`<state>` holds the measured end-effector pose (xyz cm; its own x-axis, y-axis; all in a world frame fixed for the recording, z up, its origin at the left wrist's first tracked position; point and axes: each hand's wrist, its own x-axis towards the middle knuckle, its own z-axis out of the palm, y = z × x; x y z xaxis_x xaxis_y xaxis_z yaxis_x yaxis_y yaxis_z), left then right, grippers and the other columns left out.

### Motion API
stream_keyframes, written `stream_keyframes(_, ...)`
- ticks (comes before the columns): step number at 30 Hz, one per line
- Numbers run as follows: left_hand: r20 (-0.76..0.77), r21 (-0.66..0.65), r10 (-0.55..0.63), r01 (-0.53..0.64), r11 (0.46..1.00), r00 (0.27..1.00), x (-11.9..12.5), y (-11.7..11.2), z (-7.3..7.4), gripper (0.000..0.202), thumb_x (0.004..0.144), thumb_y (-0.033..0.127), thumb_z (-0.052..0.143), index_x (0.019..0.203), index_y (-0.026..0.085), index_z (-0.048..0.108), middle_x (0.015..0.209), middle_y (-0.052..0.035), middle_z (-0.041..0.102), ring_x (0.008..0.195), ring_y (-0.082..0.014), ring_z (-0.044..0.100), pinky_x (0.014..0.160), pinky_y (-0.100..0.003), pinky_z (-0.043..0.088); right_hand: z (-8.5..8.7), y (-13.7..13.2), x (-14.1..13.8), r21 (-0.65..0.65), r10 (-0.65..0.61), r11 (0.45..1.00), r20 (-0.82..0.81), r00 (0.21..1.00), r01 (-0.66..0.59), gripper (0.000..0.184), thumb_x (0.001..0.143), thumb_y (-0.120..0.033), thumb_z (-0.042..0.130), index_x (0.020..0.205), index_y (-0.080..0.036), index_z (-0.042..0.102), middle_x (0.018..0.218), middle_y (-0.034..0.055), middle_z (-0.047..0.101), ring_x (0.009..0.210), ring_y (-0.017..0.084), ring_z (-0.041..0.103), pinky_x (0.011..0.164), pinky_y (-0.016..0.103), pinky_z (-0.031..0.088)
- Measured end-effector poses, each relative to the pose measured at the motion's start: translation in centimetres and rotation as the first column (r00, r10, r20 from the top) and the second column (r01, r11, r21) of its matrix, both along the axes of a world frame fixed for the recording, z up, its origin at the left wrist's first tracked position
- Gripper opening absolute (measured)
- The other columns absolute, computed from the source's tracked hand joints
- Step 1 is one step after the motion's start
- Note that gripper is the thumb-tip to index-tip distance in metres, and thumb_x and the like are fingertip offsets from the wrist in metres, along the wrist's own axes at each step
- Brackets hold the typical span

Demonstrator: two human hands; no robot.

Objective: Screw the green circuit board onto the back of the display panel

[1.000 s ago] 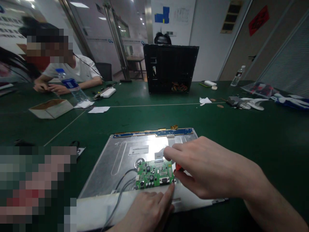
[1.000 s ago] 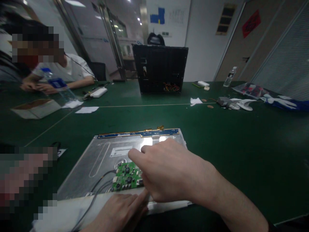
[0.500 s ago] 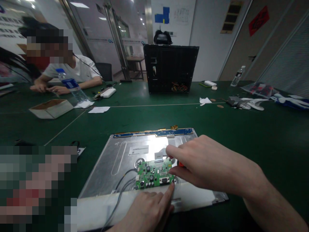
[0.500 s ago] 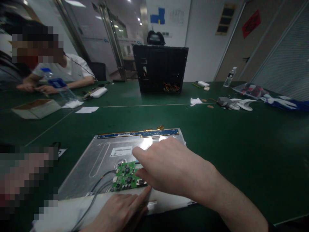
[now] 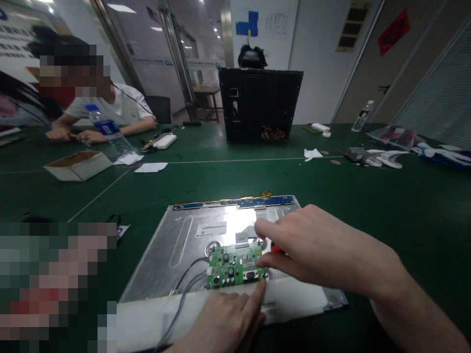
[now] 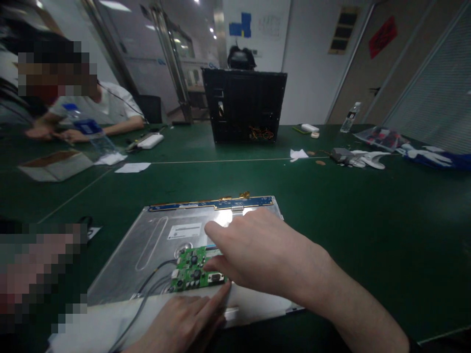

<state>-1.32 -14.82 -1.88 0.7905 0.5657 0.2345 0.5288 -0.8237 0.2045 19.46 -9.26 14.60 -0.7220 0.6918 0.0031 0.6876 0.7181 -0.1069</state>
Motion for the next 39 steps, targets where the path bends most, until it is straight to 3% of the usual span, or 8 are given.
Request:
stream_keyframes(7,-0.040,-0.031,0.000,-0.001,1.000,0.999,0.1,0.2,0.0,0.037,0.096,0.017,0.040,0.132,0.006,0.042,0.078,-0.0090,0.072,0.053,-0.0212,0.065,0.042,-0.027,0.043,0.5,-0.3,0.1,-0.052,0.081,0.995,-0.028,0.996,-0.083,0.011,0.086,-0.019,0.055,0.097,-0.019,0.051,0.080,0.0011,0.066,0.063,0.016,0.056,0.053,0.028,0.031)
stream_keyframes(11,-0.047,-0.077,-0.007,0.003,0.997,0.999,0.1,0.2,0.2,0.038,0.095,0.016,0.041,0.132,0.006,0.041,0.077,-0.0081,0.072,0.054,-0.0206,0.065,0.044,-0.026,0.045,0.6,-0.3,0.0,-0.085,0.100,0.991,-0.044,0.994,-0.103,0.015,0.090,-0.029,0.057,0.101,-0.020,0.052,0.083,0.0010,0.067,0.067,0.016,0.059,0.055,0.028,0.035)
stream_keyframes(16,-0.034,-0.049,-0.009,0.007,0.999,0.999,-0.1,0.1,0.1,0.037,0.096,0.015,0.038,0.132,0.006,0.042,0.078,-0.0090,0.072,0.053,-0.0191,0.064,0.044,-0.025,0.044,0.2,0.0,-0.1,-0.023,0.033,0.999,-0.001,0.999,-0.033,0.021,0.093,-0.042,0.056,0.098,-0.021,0.057,0.077,0.0003,0.067,0.064,0.018,0.060,0.053,0.030,0.031)
stream_keyframes(20,-0.039,-0.055,-0.011,0.008,0.998,0.999,-0.1,0.1,0.1,0.039,0.097,0.016,0.039,0.134,0.006,0.042,0.079,-0.0100,0.072,0.054,-0.0193,0.065,0.045,-0.026,0.044,0.2,-0.1,0.0,0.002,0.029,1.000,-0.017,0.999,-0.029,0.014,0.095,-0.033,0.052,0.094,-0.021,0.058,0.075,0.0001,0.066,0.062,0.017,0.058,0.052,0.031,0.028)
stream_keyframes(25,-0.083,-0.115,-0.001,-0.009,0.993,0.997,0.2,0.1,0.7,0.038,0.095,0.015,0.044,0.132,0.007,0.043,0.083,-0.0104,0.073,0.058,-0.0200,0.067,0.047,-0.025,0.046,0.6,-0.5,0.0,-0.078,0.077,0.994,-0.043,0.996,-0.080,0.010,0.087,-0.019,0.053,0.097,-0.019,0.053,0.079,0.0010,0.066,0.063,0.015,0.056,0.054,0.028,0.034)
stream_keyframes(29,-0.102,-0.117,0.010,-0.022,0.993,0.995,0.3,0.0,0.7,0.041,0.094,0.015,0.047,0.133,0.007,0.040,0.085,-0.0100,0.073,0.058,-0.0205,0.067,0.047,-0.026,0.046,0.7,-0.5,-0.1,-0.100,0.109,0.988,-0.048,0.993,-0.113,0.013,0.088,-0.025,0.056,0.099,-0.019,0.053,0.084,0.0023,0.067,0.069,0.016,0.058,0.056,0.028,0.036)
stream_keyframes(34,-0.091,-0.096,-0.013,0.004,0.995,0.996,0.1,0.1,0.4,0.040,0.095,0.015,0.044,0.134,0.006,0.039,0.081,-0.0095,0.072,0.058,-0.0221,0.067,0.046,-0.028,0.046,0.3,-0.2,-0.2,-0.056,0.038,0.998,-0.008,0.999,-0.038,0.018,0.092,-0.039,0.058,0.092,-0.021,0.057,0.077,0.0004,0.067,0.064,0.017,0.059,0.052,0.029,0.029)
stream_keyframes(39,-0.064,-0.097,-0.005,-0.001,0.995,0.998,0.0,0.1,0.9,0.038,0.098,0.017,0.039,0.134,0.007,0.040,0.082,-0.0106,0.072,0.058,-0.0202,0.067,0.046,-0.025,0.046,0.5,-0.3,-0.1,-0.046,0.053,0.998,-0.007,0.999,-0.053,0.011,0.093,-0.029,0.053,0.088,-0.020,0.057,0.072,-0.0003,0.065,0.058,0.015,0.055,0.051,0.030,0.029)
